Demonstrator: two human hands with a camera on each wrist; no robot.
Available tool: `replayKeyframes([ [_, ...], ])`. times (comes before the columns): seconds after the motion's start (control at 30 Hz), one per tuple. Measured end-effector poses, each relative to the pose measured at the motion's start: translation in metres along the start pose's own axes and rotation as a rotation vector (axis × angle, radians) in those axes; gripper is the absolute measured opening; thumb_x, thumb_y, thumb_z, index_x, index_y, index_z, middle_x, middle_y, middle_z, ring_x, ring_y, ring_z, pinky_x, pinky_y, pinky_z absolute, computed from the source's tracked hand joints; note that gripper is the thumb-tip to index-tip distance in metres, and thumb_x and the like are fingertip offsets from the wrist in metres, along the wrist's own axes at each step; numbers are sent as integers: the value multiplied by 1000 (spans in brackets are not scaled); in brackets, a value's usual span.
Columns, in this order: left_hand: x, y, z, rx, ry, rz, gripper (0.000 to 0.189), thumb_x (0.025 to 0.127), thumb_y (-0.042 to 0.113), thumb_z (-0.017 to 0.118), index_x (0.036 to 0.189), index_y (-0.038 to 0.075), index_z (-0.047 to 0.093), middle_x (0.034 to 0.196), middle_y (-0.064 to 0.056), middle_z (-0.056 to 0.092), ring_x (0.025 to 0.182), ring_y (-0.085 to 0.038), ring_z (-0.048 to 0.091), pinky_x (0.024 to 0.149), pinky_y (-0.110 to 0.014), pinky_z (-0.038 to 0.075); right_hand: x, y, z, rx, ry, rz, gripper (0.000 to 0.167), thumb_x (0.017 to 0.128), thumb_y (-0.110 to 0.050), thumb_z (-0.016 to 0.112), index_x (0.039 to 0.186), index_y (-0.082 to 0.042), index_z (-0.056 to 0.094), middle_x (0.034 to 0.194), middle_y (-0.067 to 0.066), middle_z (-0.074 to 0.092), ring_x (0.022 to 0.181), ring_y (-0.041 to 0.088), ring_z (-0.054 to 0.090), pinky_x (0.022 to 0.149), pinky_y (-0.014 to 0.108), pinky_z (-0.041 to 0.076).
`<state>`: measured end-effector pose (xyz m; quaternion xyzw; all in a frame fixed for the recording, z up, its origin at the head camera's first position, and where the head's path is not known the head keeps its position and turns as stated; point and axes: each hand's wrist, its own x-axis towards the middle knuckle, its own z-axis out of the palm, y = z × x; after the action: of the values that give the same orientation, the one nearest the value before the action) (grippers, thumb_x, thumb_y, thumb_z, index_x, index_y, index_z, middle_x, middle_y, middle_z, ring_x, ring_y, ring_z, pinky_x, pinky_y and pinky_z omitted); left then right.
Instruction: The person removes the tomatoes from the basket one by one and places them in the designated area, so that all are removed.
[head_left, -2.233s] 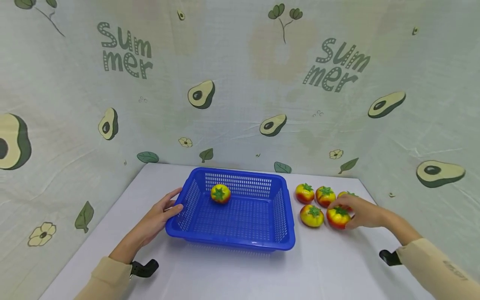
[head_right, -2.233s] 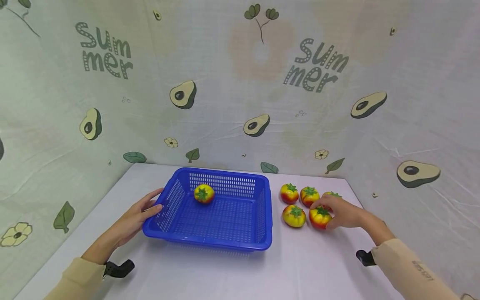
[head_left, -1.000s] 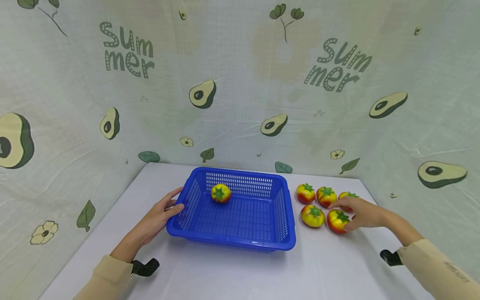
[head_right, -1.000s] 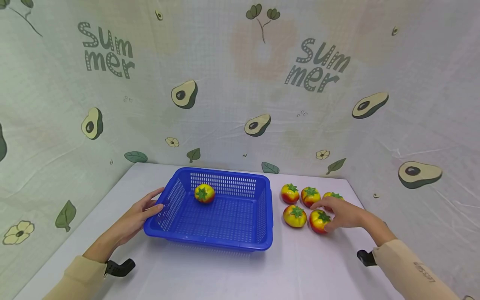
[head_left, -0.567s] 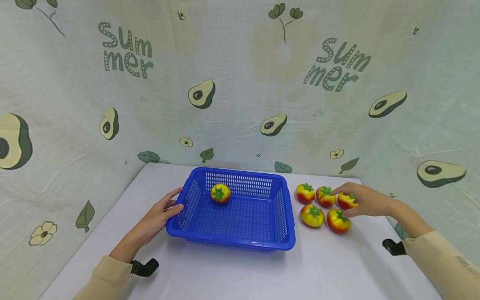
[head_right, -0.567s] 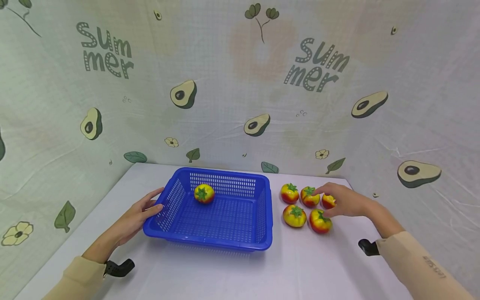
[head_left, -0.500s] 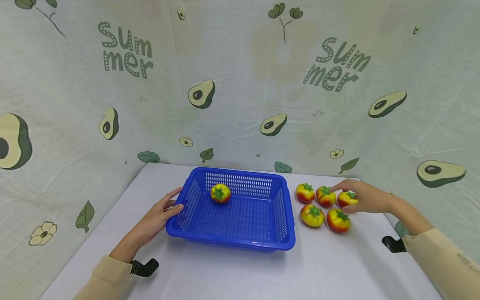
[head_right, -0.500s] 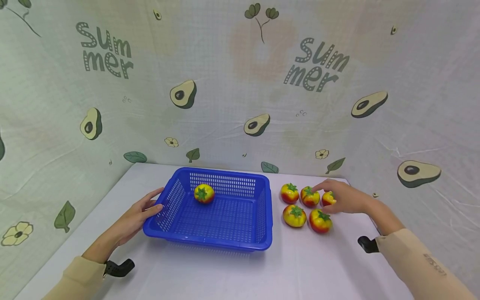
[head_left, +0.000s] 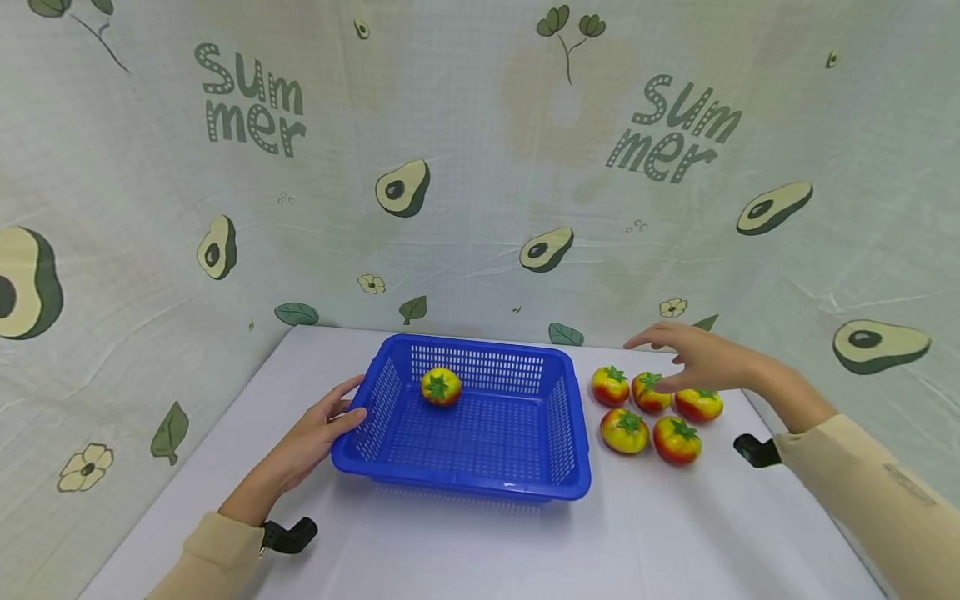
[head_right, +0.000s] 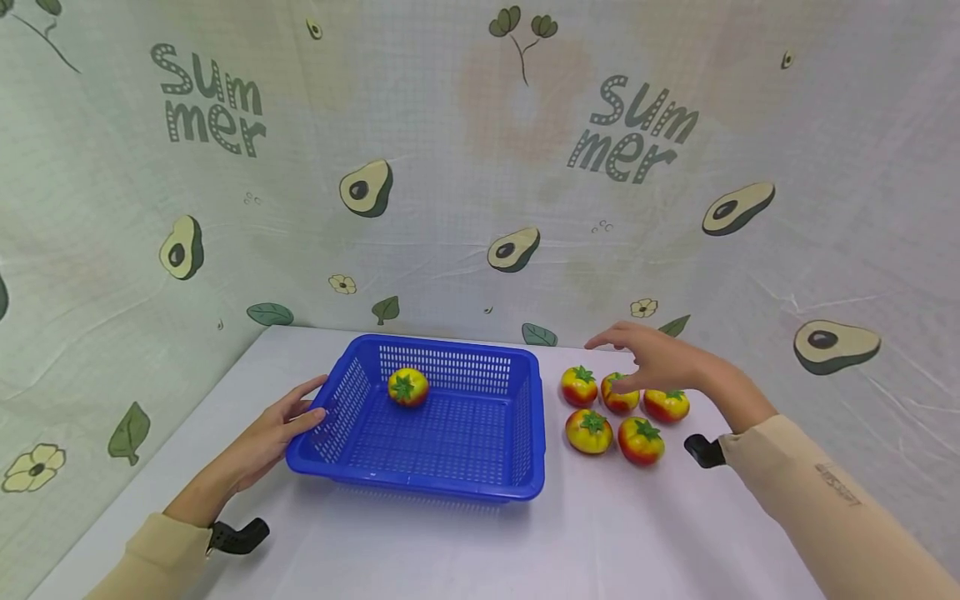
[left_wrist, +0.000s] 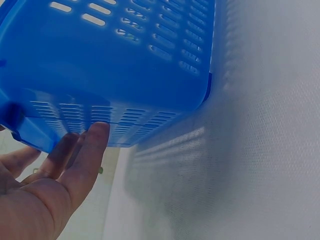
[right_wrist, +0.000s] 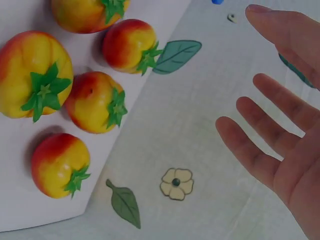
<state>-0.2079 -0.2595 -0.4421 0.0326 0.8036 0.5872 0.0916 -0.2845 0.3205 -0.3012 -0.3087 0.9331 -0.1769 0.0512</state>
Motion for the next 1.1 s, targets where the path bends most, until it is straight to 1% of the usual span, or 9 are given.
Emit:
replayKeyframes([
  [0.33, 0, 0, 0, -3, -2, 4, 76, 110, 39, 60, 171, 22, 19, 159, -28, 40, 133, -40, 57, 108, -53, 55, 24, -20, -1, 8, -26, -12, 61, 88, -13, 88, 144, -19, 65, 145, 14, 59, 132, 41, 56, 96, 60, 59],
  [0.57, 1, -1, -1, -8, -1, 4, 75, 110, 39, 60, 171, 22, 19, 159, -28, 41, 133, -40, 57, 108, -53, 55, 48, -36, 0, -24, -32, -48, 64, 87, -10, 88, 145, -19, 64, 147, 13, 58, 130, 38, 56, 95, 57, 61],
  [0.8, 2, 0, 0, -13, -1, 2, 75, 110, 37, 59, 171, 23, 19, 159, -28, 40, 135, -42, 55, 109, -54, 54, 68, -57, 1, -7, -33, -95, 64, 87, -10, 88, 146, -17, 64, 148, 14, 57, 134, 39, 55, 98, 57, 60],
  [1.0, 1, -1, -1, -7, -4, 8, 75, 110, 37, 60, 171, 22, 19, 160, -28, 39, 138, -46, 52, 110, -57, 52, 89, -70, 11, -28, -41, -150, 66, 86, -11, 89, 146, -17, 63, 147, 13, 59, 133, 36, 56, 96, 55, 61],
  [1.1, 1, -2, -1, -10, -7, 10, 75, 110, 38, 60, 171, 23, 19, 160, -28, 39, 139, -45, 52, 111, -57, 51, 101, -77, 18, -42, -62, -168, 67, 87, -14, 89, 148, -18, 62, 148, 12, 58, 134, 34, 55, 100, 52, 59],
])
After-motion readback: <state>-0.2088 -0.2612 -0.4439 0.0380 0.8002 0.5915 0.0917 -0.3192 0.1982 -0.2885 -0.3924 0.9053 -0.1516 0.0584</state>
